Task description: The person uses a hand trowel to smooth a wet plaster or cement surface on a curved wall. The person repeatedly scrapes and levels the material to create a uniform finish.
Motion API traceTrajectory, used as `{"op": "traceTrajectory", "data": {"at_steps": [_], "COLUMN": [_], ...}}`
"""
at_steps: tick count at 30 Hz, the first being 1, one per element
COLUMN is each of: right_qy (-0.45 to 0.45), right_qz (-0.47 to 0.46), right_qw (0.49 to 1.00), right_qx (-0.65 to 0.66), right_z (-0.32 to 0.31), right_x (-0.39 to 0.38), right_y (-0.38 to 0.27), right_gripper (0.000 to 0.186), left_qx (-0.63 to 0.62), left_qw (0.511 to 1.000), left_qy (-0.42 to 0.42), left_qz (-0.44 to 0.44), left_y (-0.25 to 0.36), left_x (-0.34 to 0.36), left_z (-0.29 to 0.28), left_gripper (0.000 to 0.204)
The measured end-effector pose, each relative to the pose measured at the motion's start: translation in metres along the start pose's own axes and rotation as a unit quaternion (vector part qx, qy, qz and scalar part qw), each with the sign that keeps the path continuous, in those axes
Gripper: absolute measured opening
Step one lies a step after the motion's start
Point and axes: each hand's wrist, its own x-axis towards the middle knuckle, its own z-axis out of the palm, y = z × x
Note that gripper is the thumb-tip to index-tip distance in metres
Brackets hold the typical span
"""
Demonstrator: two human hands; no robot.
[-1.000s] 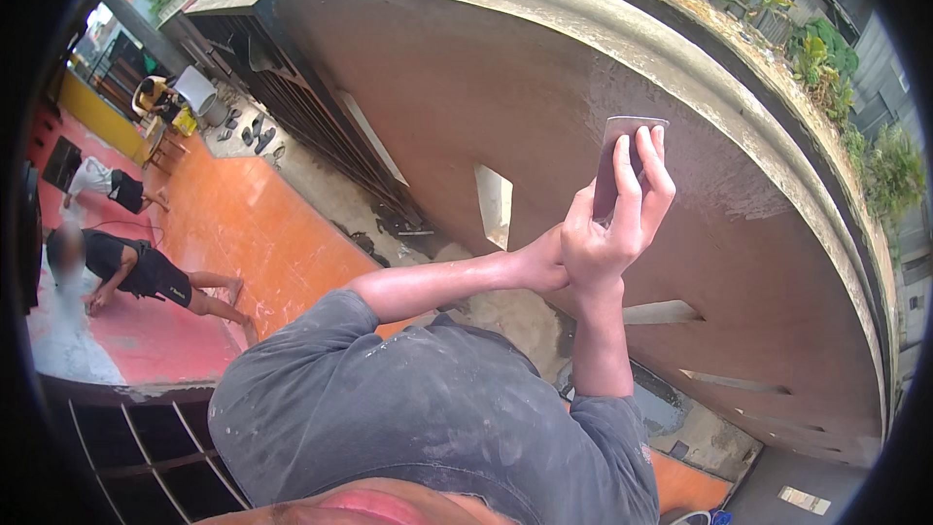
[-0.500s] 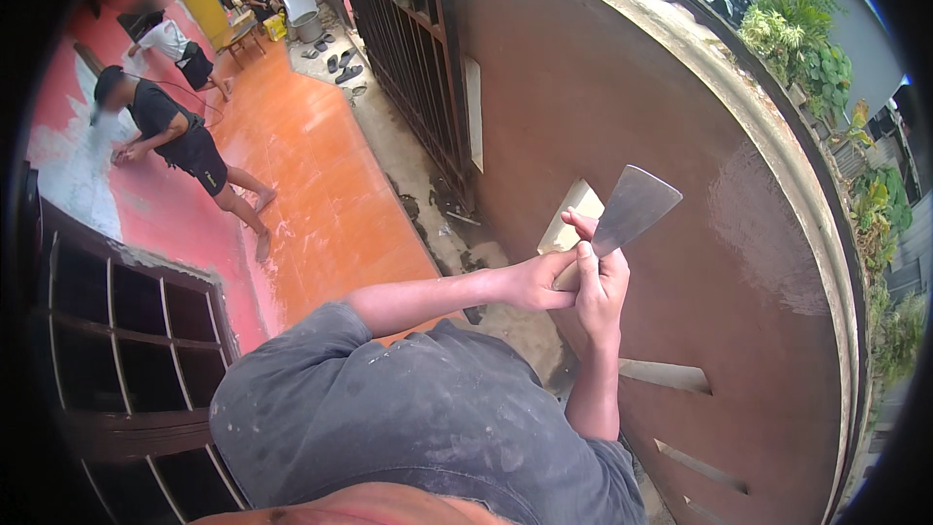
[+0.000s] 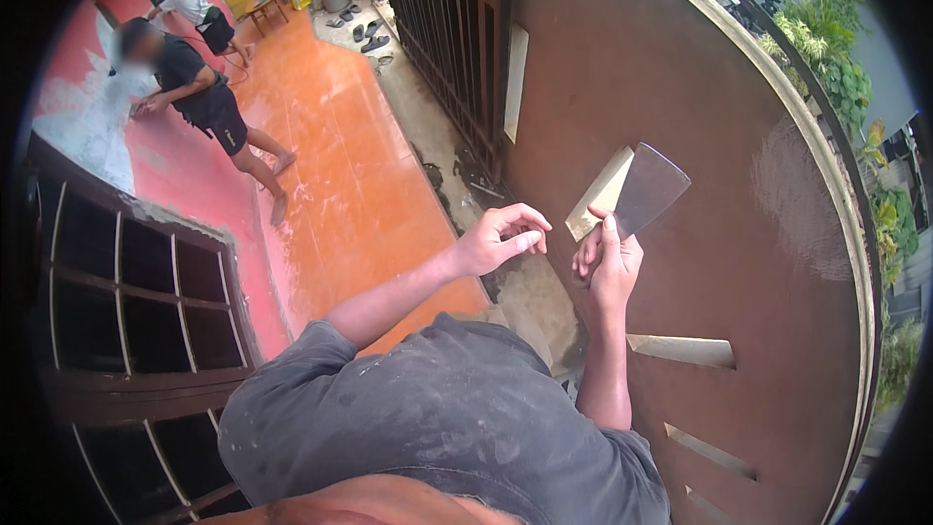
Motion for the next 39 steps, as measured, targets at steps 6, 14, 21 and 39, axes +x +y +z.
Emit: {"op": "traceTrajectory", "data": {"at_steps": [6, 14, 21, 39], "right_qy": [-0.064, -0.066, 0.040, -0.002], "right_qz": [0.026, 0.018, 0.129, 0.019], "right_qw": [0.998, 0.997, 0.989, 0.986], "right_qx": [-0.017, -0.027, -0.054, 0.167], "right_z": [0.002, -0.067, -0.181, -0.301], "right_x": [-0.018, -0.057, -0.102, -0.098], "right_y": [0.003, -0.026, -0.061, -0.138], "right_gripper": [0.033, 0.030, 0.043, 0.026], "left_qx": [-0.018, -0.118, -0.253, -0.388], "left_qw": [0.999, 0.990, 0.949, 0.914], "left_qy": [0.045, -0.051, -0.183, -0.090], "left_qz": [0.014, 0.062, -0.041, -0.078], "left_y": [0.002, -0.016, -0.031, 0.003], "left_x": [0.001, 0.060, 0.116, 0.223], "left_z": [0.022, 0.112, 0.249, 0.414], "left_gripper": [0.030, 0.050, 0.041, 0.054]}}
